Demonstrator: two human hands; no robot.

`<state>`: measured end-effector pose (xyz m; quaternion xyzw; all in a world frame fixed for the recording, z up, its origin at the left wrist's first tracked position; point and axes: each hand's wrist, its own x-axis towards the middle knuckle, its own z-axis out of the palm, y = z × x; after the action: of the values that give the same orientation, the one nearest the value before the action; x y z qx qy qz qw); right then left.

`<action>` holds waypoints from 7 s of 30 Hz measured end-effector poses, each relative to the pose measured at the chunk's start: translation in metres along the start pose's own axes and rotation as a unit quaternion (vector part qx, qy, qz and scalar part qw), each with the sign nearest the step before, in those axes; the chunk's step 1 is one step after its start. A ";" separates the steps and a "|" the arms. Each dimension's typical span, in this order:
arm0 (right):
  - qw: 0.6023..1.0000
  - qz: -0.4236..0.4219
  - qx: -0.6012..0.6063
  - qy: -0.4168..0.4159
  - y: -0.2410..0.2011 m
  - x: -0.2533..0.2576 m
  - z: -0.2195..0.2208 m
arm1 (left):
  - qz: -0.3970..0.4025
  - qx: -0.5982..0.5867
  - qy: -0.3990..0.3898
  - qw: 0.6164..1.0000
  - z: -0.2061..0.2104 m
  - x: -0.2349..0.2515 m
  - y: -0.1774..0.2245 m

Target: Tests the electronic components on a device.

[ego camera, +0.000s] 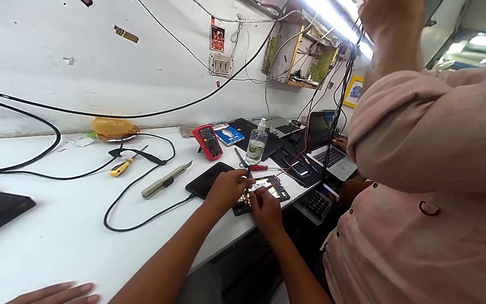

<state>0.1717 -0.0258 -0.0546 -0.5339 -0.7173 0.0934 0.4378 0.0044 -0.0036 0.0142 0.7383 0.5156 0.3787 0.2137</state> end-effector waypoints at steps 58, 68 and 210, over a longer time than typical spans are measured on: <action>1.000 -0.014 -0.007 0.008 -0.001 0.002 -0.001 | 0.011 0.003 0.009 1.000 0.001 0.001 -0.001; 1.000 0.006 -0.009 -0.011 -0.007 0.003 -0.004 | 0.034 0.025 0.019 0.999 0.001 0.000 0.001; 0.998 0.016 0.024 -0.054 -0.012 0.008 -0.009 | 0.071 0.048 0.040 0.996 0.022 0.003 -0.030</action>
<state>0.1698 -0.0266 -0.0374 -0.5291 -0.7287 0.1460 0.4095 0.0037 0.0123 -0.0197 0.7667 0.4879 0.3965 0.1301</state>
